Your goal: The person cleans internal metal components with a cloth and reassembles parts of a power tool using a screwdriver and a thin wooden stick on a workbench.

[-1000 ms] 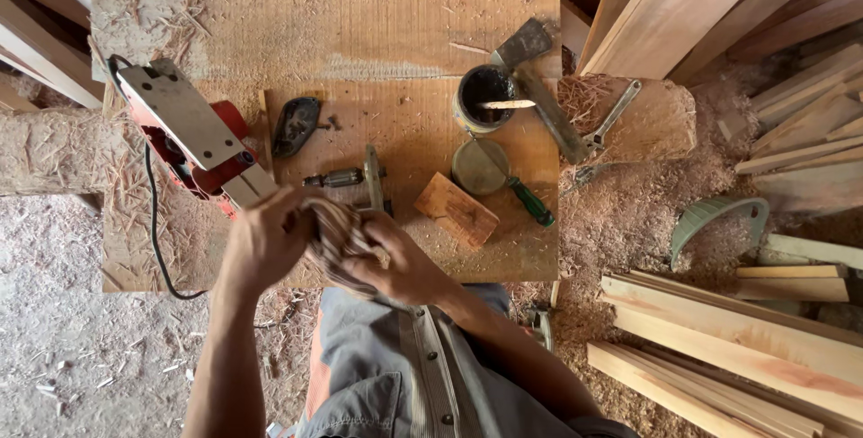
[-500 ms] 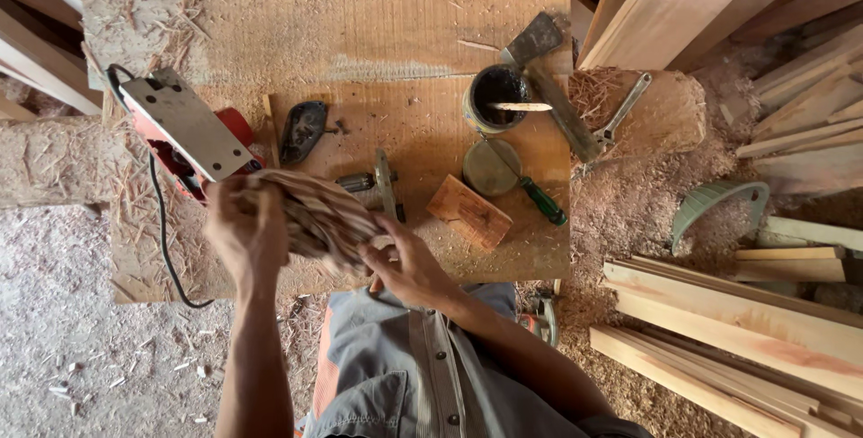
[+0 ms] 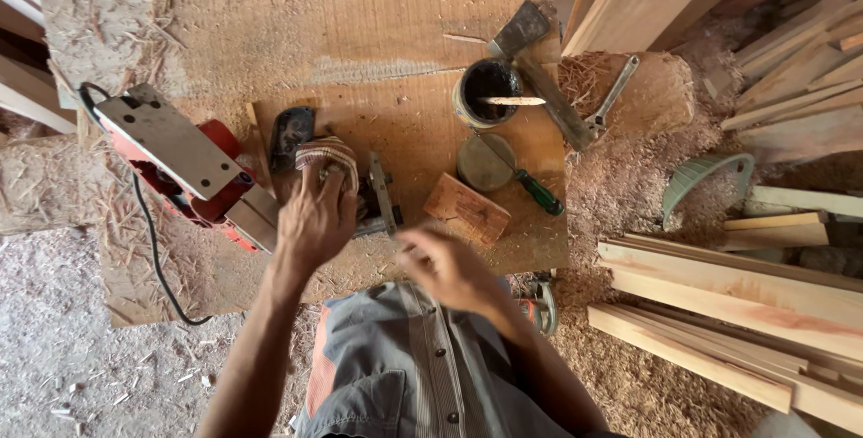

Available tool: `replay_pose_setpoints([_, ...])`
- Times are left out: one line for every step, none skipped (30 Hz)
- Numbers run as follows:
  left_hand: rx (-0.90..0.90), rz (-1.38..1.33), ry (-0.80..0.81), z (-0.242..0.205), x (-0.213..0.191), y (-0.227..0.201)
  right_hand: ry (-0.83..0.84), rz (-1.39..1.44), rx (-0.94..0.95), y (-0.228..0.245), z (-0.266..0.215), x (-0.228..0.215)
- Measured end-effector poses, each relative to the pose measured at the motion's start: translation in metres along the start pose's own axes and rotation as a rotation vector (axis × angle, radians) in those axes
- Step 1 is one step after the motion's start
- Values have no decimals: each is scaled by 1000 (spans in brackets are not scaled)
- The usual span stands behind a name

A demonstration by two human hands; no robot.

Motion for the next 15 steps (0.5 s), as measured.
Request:
replay_pose_setpoints([64,35,34,6,0,3,-66,-66,35,-5,-1,-16])
replay_pose_setpoints([126,70,70,12,1,7,-148,-201,186,-15,-3,-33])
replay_pose_setpoints([189,104,107,18,3,9,-228,-335,338,-27,-6,-53])
replay_pose_setpoints([186,79,168,26,6,11,-192,-479,519,-42,-9,-70])
replay_pose_setpoints([184,54,229,33,10,12,-154,-621,701,-55,-15,-88])
replay_pose_setpoints([178,29,288,39,14,13,-353,-674,514,-56,-8,-108])
replay_pose_setpoints([197,56,330,42,17,12,-546,-719,321,-55,-4,-119])
replay_pose_setpoints([217,83,368,46,19,10,-532,-769,215,-58,-2,-121])
replay_pose_setpoints([237,112,405,49,21,8,-516,-817,108,-60,1,-123])
replay_pose_setpoints([227,113,449,51,21,8,-497,-862,-1,-61,4,-124])
replay_pose_setpoints([217,114,493,52,20,10,-437,-921,-26,-65,7,-123])
replay_pose_setpoints([203,116,535,53,19,11,-377,-977,-52,-68,10,-120])
replay_pose_setpoints([103,28,588,54,17,16,-315,-1033,-78,-71,14,-119])
replay_pose_setpoints([2,-60,643,53,12,25,-289,-982,28,-78,17,-121])
replay_pose_setpoints([-99,-150,696,52,9,31,-262,-930,131,-86,19,-122])
Point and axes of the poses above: each hand's wrist, its own z-axis towards the middle knuckle, its own x-axis out of the palm, y = z × x, the point moved 4 cm from there along z, towards the middle knuckle, and after that the axes turned 10 degrees about -y, right-handed, at the moved point
